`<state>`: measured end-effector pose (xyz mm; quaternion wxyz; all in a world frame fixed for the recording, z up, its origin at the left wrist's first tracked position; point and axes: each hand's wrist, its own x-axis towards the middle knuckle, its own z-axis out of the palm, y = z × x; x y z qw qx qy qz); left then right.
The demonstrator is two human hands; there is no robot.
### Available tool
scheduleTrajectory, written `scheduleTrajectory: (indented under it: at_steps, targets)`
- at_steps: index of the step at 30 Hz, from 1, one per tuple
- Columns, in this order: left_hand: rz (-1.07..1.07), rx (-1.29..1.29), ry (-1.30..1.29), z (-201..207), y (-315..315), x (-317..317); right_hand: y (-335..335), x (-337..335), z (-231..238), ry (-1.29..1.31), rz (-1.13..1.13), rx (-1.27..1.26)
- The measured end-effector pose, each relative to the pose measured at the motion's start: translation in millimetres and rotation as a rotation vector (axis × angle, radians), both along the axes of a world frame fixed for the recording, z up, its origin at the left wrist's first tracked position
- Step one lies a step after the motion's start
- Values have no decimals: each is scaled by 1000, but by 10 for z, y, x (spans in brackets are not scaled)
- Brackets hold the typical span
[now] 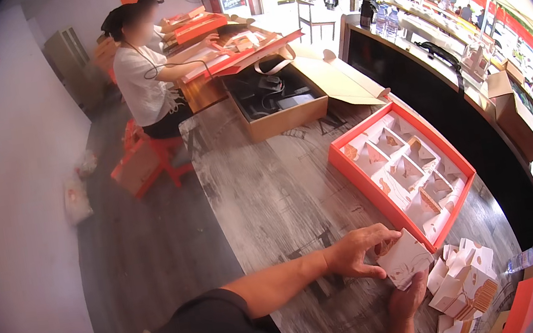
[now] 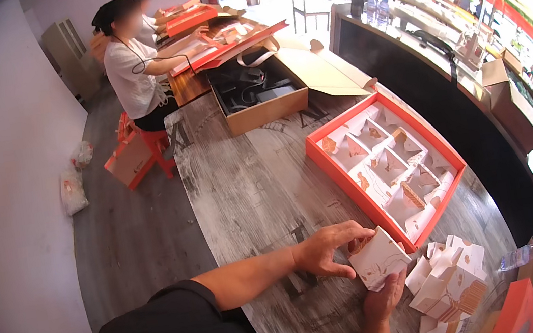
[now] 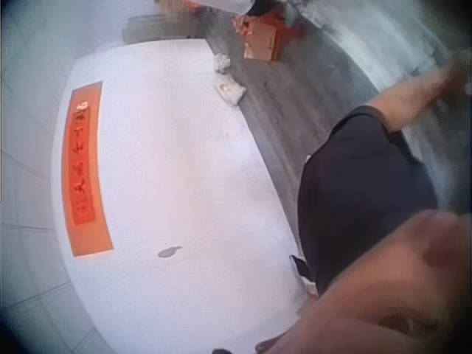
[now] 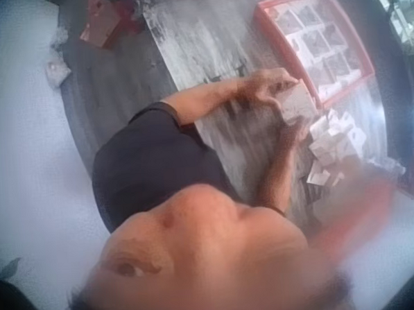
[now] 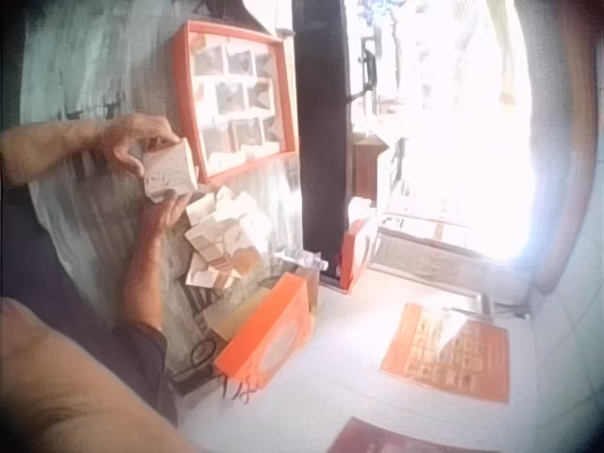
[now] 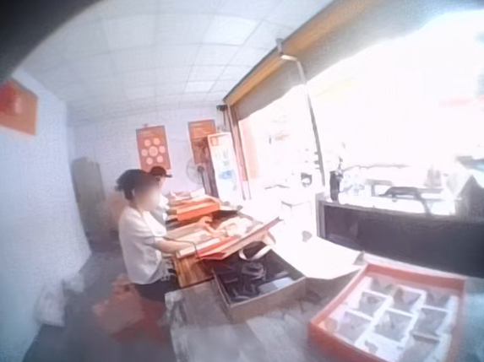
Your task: The person assembles small white cardboard boxes by hand and places them into a larger red display box. The person folds each small box and positions it into one of the nine pre-cut slots in the red box until it is filled.
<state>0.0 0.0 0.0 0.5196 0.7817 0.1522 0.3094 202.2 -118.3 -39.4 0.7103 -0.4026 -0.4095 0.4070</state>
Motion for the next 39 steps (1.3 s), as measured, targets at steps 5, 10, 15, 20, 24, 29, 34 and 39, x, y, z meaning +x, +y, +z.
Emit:
scheduleTrajectory:
  at_steps: [5, 10, 15, 20, 24, 29, 34, 39]
  targets:
    - [56, 366, -84, 108, -84, -196, -216, 86, -402, 406, 58, -114]
    - [11, 297, -140, 57, -115, -63, -163, 74, -245, 277, 87, -122]
    - [70, 313, -204, 64, -136, -59, -127, 5, -142, 241, 70, -102]
    - [206, 296, -251, 60, -102, -57, -145, -103, 163, 33, 150, 2]
    - [169, 326, -246, 35, -102, -16, -153, -144, -12, -151, -28, -57]
    - [105, 311, -225, 41, -175, 7, -152, 12, -198, -71, 18, 71]
    - [129, 427, -186, 92, -188, -23, -139, -135, -42, 68, 21, 49]
    - [202, 557, -240, 186, -254, 27, -202, -66, -132, -78, 77, -98]
